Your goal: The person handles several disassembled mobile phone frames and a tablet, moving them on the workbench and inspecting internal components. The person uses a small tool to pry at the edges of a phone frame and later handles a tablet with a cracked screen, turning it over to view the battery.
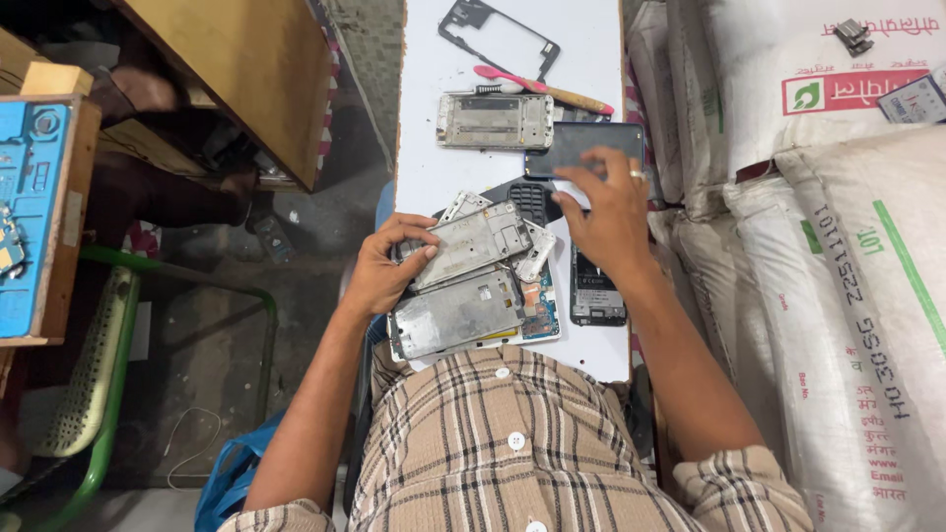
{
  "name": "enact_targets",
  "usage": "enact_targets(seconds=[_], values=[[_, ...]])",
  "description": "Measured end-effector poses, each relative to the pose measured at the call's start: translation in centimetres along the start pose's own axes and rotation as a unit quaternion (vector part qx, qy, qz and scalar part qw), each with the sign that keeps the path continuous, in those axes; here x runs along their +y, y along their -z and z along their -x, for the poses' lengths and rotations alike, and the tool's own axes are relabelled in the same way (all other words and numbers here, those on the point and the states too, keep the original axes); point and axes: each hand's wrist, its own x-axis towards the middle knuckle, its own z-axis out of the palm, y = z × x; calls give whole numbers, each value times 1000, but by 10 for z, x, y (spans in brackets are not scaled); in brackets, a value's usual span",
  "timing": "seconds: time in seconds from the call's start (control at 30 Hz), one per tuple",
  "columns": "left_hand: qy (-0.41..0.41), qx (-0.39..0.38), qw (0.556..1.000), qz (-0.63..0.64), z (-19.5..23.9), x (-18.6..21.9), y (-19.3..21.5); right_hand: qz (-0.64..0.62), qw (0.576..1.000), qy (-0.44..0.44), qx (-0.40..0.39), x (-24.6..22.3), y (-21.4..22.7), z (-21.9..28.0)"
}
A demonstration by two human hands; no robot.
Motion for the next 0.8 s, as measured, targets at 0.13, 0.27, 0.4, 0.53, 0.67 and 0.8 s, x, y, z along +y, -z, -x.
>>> enact_targets(seconds=[0.13,0.27,0.4,0.53,0.67,0.8], values=[[-35,9,999,3,1,-14,-3,22,999,-9,-23,-17,16,44],[-82,22,996,-8,-3,-20,0,35,996,-53,-65,-53,25,82],[-76,22,997,9,1,-20,-6,44,992,-76,-91,-60,18,110],[-45,20,998,38,0,-25,-5,-81,988,-97,-88,-40,4,121],[-34,24,996,76,3,-36,-3,-353,919,-153,-91,-7,3,131],[-13,17,993,116,2,-35,-8,-634,718,-275,-87,1,-11,133]])
